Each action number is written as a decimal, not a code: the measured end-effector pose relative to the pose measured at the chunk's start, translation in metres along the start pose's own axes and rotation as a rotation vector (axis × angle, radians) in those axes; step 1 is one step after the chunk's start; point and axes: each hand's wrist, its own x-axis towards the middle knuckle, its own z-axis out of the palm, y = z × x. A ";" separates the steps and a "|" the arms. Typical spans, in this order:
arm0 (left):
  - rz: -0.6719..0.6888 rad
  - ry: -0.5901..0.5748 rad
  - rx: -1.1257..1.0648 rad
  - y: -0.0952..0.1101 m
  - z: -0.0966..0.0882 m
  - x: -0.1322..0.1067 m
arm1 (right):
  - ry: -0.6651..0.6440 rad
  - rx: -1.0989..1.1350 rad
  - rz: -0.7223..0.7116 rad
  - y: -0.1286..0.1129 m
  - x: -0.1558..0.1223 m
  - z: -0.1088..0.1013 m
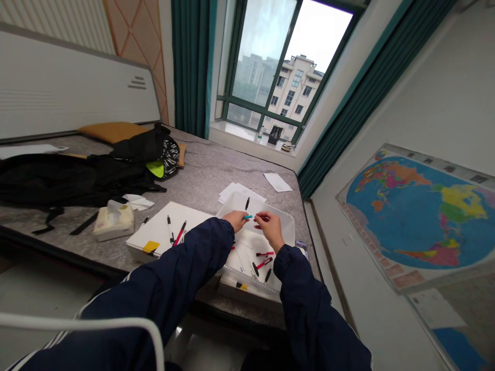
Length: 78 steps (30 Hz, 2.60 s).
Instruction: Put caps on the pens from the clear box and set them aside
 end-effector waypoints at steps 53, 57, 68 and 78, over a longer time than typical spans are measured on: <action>0.213 -0.042 -0.185 0.002 0.002 0.004 | 0.349 0.496 0.071 0.002 0.011 -0.012; 0.016 -0.215 -0.176 -0.003 0.009 0.003 | 0.324 0.453 -0.014 -0.007 0.007 -0.014; -0.010 -0.357 -0.238 0.003 0.005 -0.002 | 0.147 0.323 -0.096 -0.009 0.003 -0.008; 0.050 -0.300 -0.196 0.003 0.005 0.000 | -0.036 0.339 0.004 -0.017 -0.003 -0.003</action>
